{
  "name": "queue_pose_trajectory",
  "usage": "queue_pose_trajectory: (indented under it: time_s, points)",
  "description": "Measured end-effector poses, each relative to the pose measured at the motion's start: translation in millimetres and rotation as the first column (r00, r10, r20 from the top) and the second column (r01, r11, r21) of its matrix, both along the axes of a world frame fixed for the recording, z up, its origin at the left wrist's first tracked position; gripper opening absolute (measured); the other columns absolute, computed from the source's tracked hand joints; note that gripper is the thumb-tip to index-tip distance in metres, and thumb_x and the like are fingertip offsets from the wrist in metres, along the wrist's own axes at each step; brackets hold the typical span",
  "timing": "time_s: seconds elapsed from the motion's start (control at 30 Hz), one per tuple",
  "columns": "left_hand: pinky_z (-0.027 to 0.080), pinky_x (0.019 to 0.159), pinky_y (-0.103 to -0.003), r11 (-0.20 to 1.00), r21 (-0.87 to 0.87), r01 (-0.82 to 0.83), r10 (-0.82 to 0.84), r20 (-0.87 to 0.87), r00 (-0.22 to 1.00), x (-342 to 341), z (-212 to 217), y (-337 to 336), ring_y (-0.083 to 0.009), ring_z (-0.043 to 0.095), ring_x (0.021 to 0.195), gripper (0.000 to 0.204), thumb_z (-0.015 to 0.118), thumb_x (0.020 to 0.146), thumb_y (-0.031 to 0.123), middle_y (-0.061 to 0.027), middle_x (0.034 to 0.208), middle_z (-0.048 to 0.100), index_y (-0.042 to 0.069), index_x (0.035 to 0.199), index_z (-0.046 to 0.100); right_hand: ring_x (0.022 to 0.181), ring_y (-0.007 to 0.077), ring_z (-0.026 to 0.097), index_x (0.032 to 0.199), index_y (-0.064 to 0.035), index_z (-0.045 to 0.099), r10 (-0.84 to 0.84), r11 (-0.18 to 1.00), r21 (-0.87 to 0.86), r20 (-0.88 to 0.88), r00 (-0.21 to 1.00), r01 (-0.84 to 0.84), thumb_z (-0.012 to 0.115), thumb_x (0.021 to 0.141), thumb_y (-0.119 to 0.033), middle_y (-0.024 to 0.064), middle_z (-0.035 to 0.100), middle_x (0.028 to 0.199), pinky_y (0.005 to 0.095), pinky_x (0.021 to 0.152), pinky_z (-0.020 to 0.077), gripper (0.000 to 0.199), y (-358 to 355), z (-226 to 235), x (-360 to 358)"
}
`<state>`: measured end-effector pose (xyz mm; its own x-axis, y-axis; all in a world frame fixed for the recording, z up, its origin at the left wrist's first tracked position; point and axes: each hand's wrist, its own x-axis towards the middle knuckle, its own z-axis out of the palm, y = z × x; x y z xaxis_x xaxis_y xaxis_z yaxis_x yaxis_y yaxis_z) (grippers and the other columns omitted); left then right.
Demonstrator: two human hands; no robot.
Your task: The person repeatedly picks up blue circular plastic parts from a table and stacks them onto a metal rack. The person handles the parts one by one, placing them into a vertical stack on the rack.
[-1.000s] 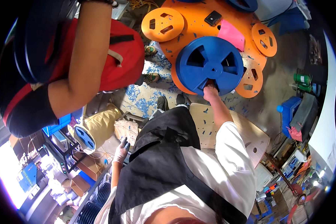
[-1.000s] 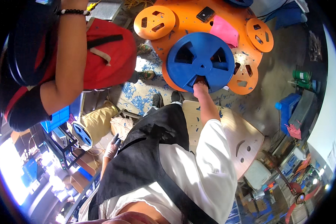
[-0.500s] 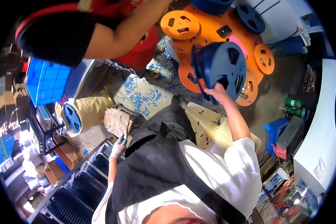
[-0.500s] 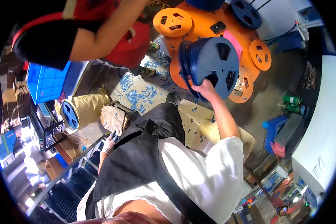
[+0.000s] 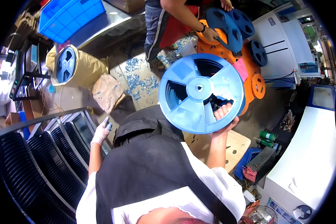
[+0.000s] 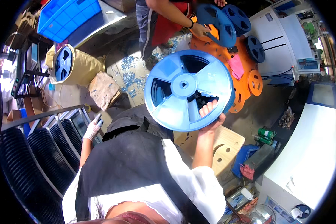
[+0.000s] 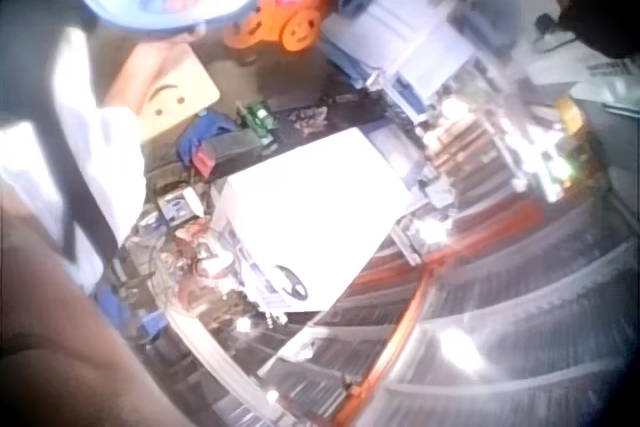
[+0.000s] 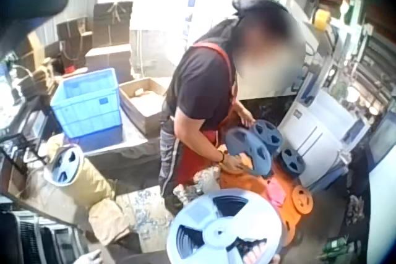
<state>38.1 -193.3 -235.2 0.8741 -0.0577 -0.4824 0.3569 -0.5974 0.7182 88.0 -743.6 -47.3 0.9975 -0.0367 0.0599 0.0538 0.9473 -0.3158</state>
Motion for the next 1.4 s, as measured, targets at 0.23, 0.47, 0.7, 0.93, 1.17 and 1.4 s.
queue_pose_trajectory:
  time_s: [0.23, 0.47, 0.7, 0.93, 1.17, 1.4]
  points:
    - [0.034, 0.103, -0.029, 0.882, -0.447, -0.146, 0.129, -0.068, 0.989, 58.5, 129.0, -101.4, -0.0193, 0.046, 0.123, 0.056, 0.057, 0.093, 0.023, -0.0143, 0.133, 0.051, 0.002, 0.140, 0.035, 0.057, 0.0131, 0.033, 0.084, -0.0072, 0.043, 0.008, 1.000, 0.016, -0.065, 0.998, -0.007, 0.064, 0.074, -0.025, 0.0001, 0.035, 0.066, 0.0281, 0.054, 0.0310, 0.030, 81.4, 4.3, -29.7]
    - [0.054, 0.069, -0.037, 0.678, -0.564, -0.472, 0.135, -0.536, 0.833, 96.4, 80.2, -205.9, -0.0261, 0.063, 0.083, 0.062, 0.059, 0.072, -0.008, -0.0177, 0.104, 0.062, -0.001, 0.130, 0.038, 0.074, 0.0204, 0.055, 0.100, -0.0030, 0.055, -0.176, 0.949, -0.313, -0.417, 0.892, 0.041, 0.070, 0.075, -0.031, 0.0065, 0.055, 0.082, 0.0335, 0.069, 0.0476, 0.040, 109.5, 10.9, -34.2]
    - [0.053, 0.066, -0.035, 0.768, -0.534, -0.352, 0.023, -0.527, 0.849, 148.5, 102.7, -249.0, -0.0225, 0.059, 0.075, 0.059, 0.050, 0.076, -0.009, -0.0111, 0.095, 0.058, 0.004, 0.133, 0.038, 0.103, 0.0319, 0.059, 0.120, 0.0042, 0.052, -0.455, 0.870, -0.435, -0.524, 0.720, 0.232, 0.056, 0.089, -0.023, 0.0190, 0.061, 0.111, 0.0448, 0.094, 0.0462, 0.041, 73.2, -14.6, -50.6]
    - [0.055, 0.073, -0.036, 0.786, -0.560, -0.263, -0.170, -0.604, 0.778, 240.9, 76.2, -369.7, -0.0238, 0.064, 0.083, 0.039, 0.048, 0.082, -0.005, -0.0142, 0.095, 0.062, -0.002, 0.121, 0.048, 0.076, 0.0196, 0.053, 0.098, -0.0059, 0.054, -0.616, 0.780, -0.301, -0.527, 0.586, 0.549, 0.053, 0.091, -0.032, 0.0047, 0.054, 0.081, 0.0386, 0.076, 0.0451, 0.027, 19.0, -18.7, -58.6]
    - [0.050, 0.082, -0.036, 0.821, -0.518, -0.242, -0.184, -0.641, 0.745, 347.6, -92.6, -496.9, -0.0271, 0.063, 0.096, 0.041, 0.059, 0.082, 0.013, -0.0133, 0.107, 0.063, 0.002, 0.120, 0.051, 0.075, 0.0213, 0.052, 0.105, -0.0055, 0.051, -0.644, 0.747, -0.330, -0.575, 0.505, 0.577, 0.051, 0.089, -0.027, 0.0062, 0.052, 0.080, 0.0397, 0.076, 0.0445, 0.027, 9.3, -24.1, -60.8]
    - [0.033, 0.101, -0.044, 0.840, 0.127, -0.528, 0.542, -0.266, 0.797, 484.8, -110.6, -593.5, -0.0295, 0.047, 0.118, 0.051, 0.052, 0.087, 0.029, -0.0121, 0.130, 0.046, 0.010, 0.133, 0.041, 0.071, 0.0218, 0.053, 0.100, -0.0029, 0.051, -0.712, 0.680, -0.533, -0.645, 0.278, 0.504, 0.059, 0.076, -0.029, 0.0073, 0.053, 0.075, 0.0375, 0.074, 0.0444, 0.036, 23.9, 8.6, -31.8]
